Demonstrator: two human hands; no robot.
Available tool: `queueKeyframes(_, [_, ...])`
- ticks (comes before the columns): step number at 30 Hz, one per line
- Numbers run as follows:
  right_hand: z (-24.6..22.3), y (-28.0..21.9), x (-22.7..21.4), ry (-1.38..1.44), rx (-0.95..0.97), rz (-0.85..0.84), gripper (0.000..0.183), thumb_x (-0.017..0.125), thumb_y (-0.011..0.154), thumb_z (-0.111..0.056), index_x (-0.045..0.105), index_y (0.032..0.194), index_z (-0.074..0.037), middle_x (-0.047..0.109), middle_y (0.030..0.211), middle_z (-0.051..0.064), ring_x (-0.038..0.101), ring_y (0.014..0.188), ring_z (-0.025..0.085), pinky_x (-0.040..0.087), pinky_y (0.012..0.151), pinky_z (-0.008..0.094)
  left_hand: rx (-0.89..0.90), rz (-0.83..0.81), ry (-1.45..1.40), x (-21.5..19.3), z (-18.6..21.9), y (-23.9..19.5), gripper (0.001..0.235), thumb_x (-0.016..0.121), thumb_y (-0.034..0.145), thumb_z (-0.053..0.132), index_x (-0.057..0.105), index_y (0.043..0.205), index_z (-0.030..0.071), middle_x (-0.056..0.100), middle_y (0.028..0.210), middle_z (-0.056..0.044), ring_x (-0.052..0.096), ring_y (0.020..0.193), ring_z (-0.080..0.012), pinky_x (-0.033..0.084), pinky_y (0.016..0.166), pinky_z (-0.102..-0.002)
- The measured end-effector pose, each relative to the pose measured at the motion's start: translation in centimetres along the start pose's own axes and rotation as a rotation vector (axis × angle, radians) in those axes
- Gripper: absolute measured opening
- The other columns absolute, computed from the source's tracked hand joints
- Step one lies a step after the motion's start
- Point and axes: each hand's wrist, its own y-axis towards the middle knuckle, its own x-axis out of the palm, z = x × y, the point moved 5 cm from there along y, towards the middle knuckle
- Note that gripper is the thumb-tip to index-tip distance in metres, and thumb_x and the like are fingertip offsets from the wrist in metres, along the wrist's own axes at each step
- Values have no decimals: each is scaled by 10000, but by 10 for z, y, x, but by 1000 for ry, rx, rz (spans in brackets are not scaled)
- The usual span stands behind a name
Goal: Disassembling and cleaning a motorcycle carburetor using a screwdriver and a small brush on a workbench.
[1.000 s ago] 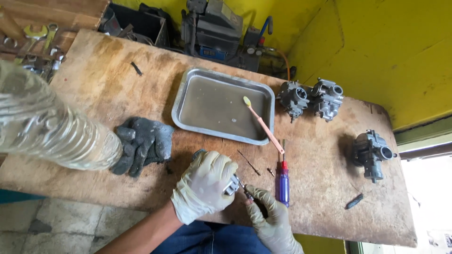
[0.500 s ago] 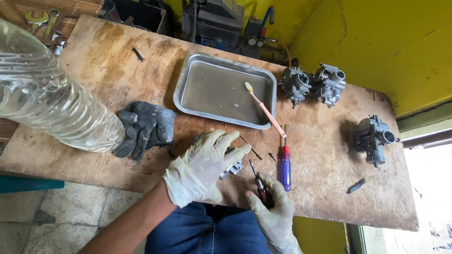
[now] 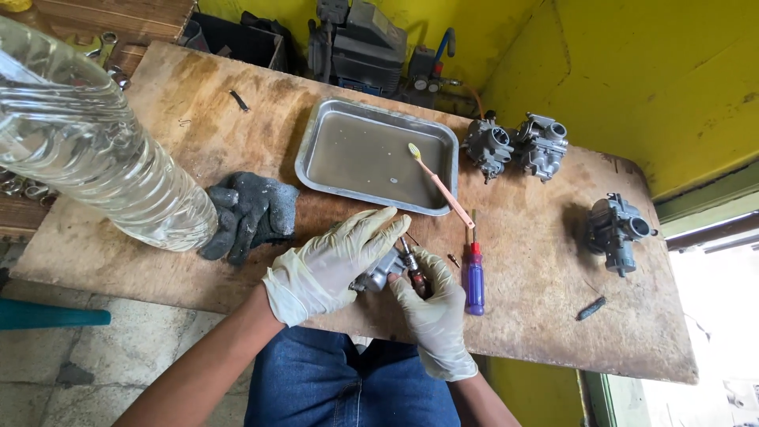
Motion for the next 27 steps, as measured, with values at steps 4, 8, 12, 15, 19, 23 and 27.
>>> queueKeyframes(4, [-17,2,2,219,125,-8,388,739,746,10,664,1125,43,727,1008,134,644,876,161,552,812,261,36,10,-99,-11,0,-2,1187,881,469,195,283,1487,74,270,1533,-203,342,1367,-363,407,1051,-435])
queueKeyframes(8, [-23,5,9,276,141,-89,312,716,767,44,661,1075,47,725,976,154,668,879,196,564,810,285,-11,-68,-231,-5,-2,-10,908,767,614,213,397,1436,106,248,1545,-205,356,1342,-389,285,1102,-493])
queueKeyframes(12, [-29,9,16,28,162,36,439,873,682,-111,726,1094,-74,678,792,67,548,710,108,537,663,255,-210,-223,-385,-26,-5,-5,1216,896,545,253,203,1543,203,147,1593,-154,326,1354,-424,233,1122,-526])
queueKeyframes(15, [-26,16,15,-30,137,1,438,864,702,-121,714,1113,-84,681,797,113,561,715,142,540,678,284,-192,-261,-413,-24,-9,-8,1141,858,655,366,198,1548,104,200,1554,-279,234,1362,-515,181,1126,-576])
queueKeyframes(19, [-19,19,13,-71,161,-31,428,863,713,-157,714,1110,-97,663,748,110,572,692,136,540,660,277,-276,-221,-460,-1,-18,-12,1215,843,524,321,185,1542,242,175,1596,-88,330,1360,-400,356,1087,-496])
queueKeyframes(23, [-12,25,9,-129,184,-91,375,857,725,-194,733,1058,-75,709,763,154,616,710,160,548,688,324,-364,-316,-454,-11,-22,-9,1135,773,483,297,273,1501,263,439,1458,-50,455,1300,-319,422,1048,-444])
queueKeyframes(27, [-17,24,7,-54,171,-71,362,843,732,-141,723,1059,-44,721,746,166,666,688,190,563,702,332,-366,-316,-476,-9,-24,-5,1044,764,469,297,381,1438,227,505,1405,-53,500,1259,-308,439,1017,-458])
